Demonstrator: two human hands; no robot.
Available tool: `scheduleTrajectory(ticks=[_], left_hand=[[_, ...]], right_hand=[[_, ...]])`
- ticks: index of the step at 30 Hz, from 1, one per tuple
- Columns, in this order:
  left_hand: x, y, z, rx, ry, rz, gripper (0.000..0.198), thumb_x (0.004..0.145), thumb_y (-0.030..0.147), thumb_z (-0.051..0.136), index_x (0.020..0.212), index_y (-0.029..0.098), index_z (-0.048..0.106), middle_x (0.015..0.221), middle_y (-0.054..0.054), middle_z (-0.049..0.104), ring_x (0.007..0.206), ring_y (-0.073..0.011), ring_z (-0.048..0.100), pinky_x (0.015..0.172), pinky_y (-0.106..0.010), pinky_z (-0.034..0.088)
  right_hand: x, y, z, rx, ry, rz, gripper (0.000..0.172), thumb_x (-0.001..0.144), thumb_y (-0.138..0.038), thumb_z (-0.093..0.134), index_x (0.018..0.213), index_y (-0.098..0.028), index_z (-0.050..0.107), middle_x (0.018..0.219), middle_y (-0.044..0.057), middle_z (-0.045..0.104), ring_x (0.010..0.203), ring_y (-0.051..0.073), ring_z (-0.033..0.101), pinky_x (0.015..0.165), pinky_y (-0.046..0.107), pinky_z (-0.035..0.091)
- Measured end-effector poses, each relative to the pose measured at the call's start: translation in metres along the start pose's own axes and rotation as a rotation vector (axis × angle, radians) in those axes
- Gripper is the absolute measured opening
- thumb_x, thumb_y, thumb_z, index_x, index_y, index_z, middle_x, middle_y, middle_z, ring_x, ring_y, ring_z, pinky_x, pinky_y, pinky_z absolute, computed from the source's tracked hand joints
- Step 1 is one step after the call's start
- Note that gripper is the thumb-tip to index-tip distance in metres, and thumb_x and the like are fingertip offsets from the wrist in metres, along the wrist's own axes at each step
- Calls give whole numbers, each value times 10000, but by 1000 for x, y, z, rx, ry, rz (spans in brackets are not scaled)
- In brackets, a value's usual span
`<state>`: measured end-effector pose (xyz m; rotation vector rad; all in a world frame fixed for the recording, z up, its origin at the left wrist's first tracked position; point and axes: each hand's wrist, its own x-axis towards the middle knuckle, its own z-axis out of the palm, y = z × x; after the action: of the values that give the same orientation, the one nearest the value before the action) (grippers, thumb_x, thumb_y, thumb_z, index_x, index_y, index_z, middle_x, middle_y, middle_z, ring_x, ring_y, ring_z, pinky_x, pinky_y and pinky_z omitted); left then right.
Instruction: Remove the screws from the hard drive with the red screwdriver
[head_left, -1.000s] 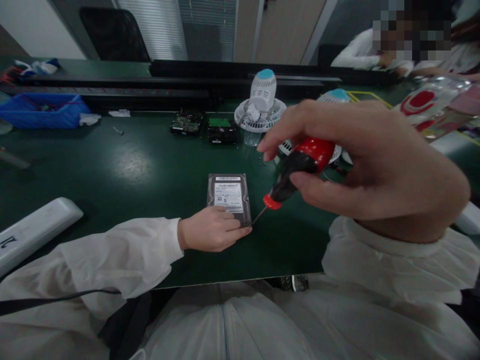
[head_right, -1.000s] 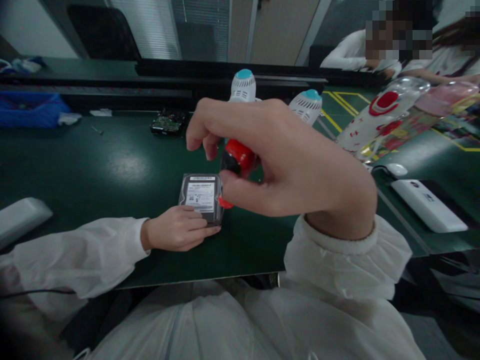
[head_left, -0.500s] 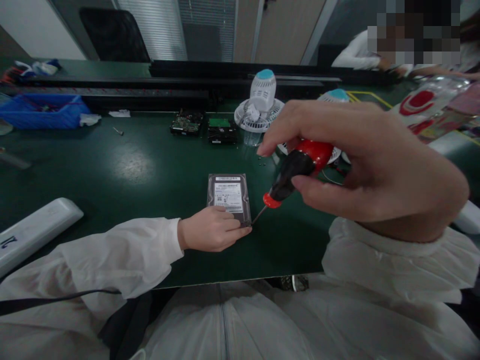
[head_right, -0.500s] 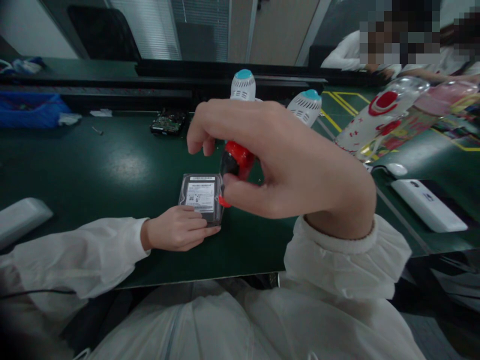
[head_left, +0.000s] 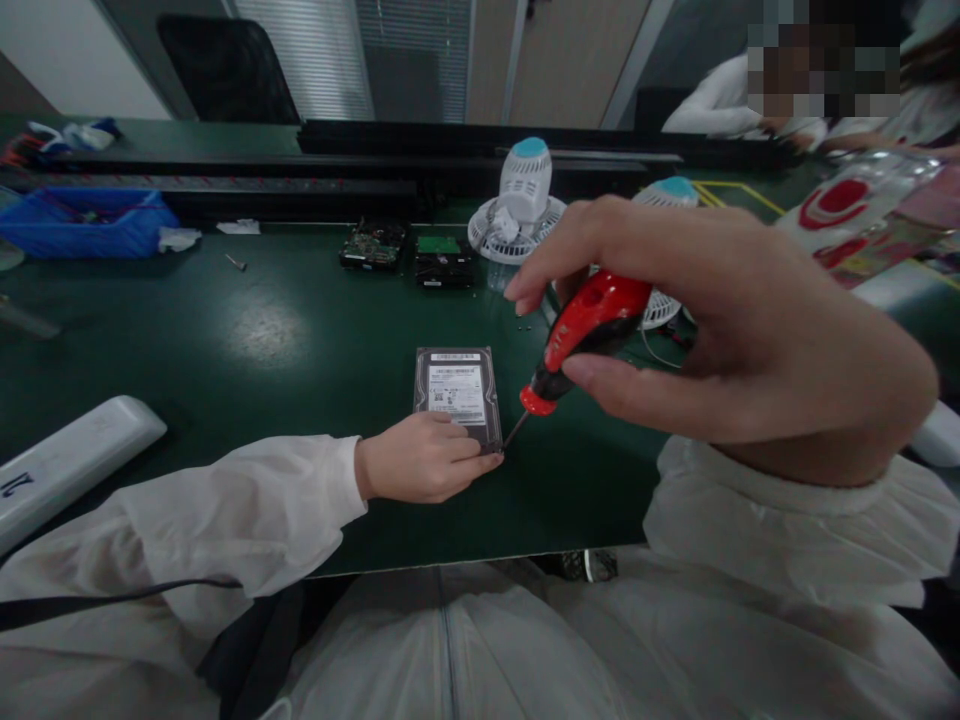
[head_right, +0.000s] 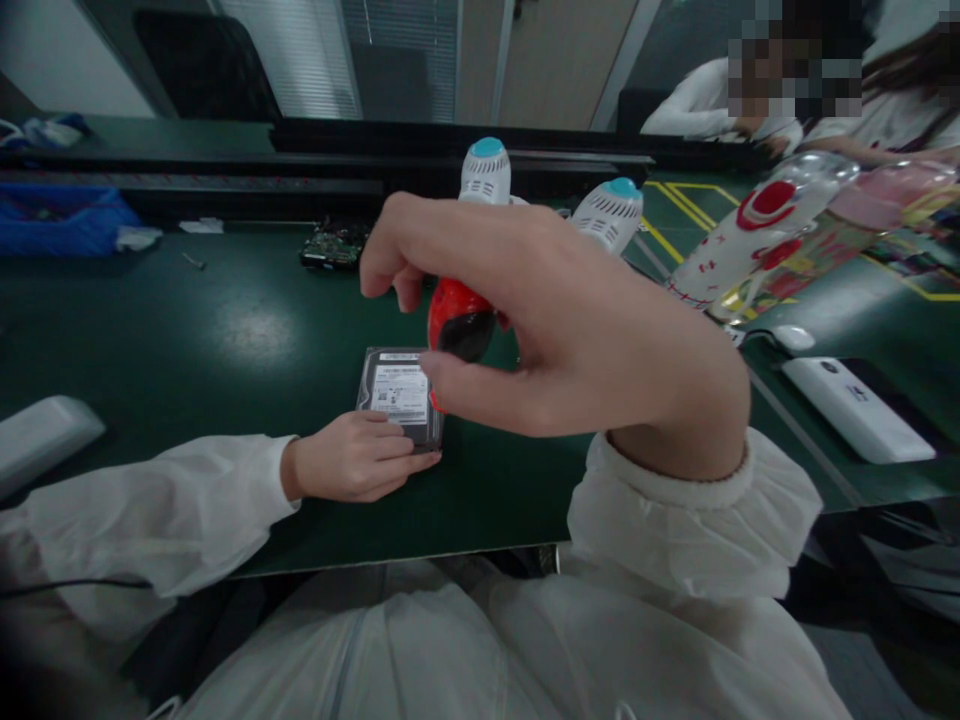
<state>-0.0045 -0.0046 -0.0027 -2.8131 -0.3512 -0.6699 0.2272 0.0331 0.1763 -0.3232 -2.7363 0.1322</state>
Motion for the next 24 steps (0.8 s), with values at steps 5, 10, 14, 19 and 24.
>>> scheduleTrajectory(ticks=[5,10,14,19,24], left_hand=[[0,0,-1,9,-2,2,261,979,175,473,1110,114,691,704,-8,693,603,-141,647,550,-316,477],[0,0,0,-1,7,5,258,979,166,473,1106,107,690,700,-8,689,603,-140,650,537,-314,465],[0,0,0,1,-1,2,256,975,166,484,1113,106,690,711,-10,696,619,-145,662,549,-319,470],[0,0,0,19,-16,3,247,970,179,503,1117,120,693,719,-18,705,631,-140,670,570,-307,481],[0,0,0,7,-11,0,246,971,168,497,1104,119,699,720,-15,705,628,-136,666,560,-303,482]], right_hand=[[0,1,5,-163,34,62,282,1013,-331,532,1203,-126,569,1063,48,681,863,136,622,752,314,468],[-1,2,3,-21,-16,4,328,929,-174,507,1247,-94,534,1145,68,632,946,131,588,829,301,484],[-1,1,2,11,-14,-19,312,982,-287,533,1228,-95,541,1139,67,643,945,133,607,803,296,490],[-1,-2,4,-130,55,69,195,1003,-331,554,1084,-163,612,980,2,707,812,105,656,667,287,451],[-4,1,-1,-5,-10,-12,266,908,-181,533,1156,-112,600,1047,39,696,846,111,628,708,275,483]])
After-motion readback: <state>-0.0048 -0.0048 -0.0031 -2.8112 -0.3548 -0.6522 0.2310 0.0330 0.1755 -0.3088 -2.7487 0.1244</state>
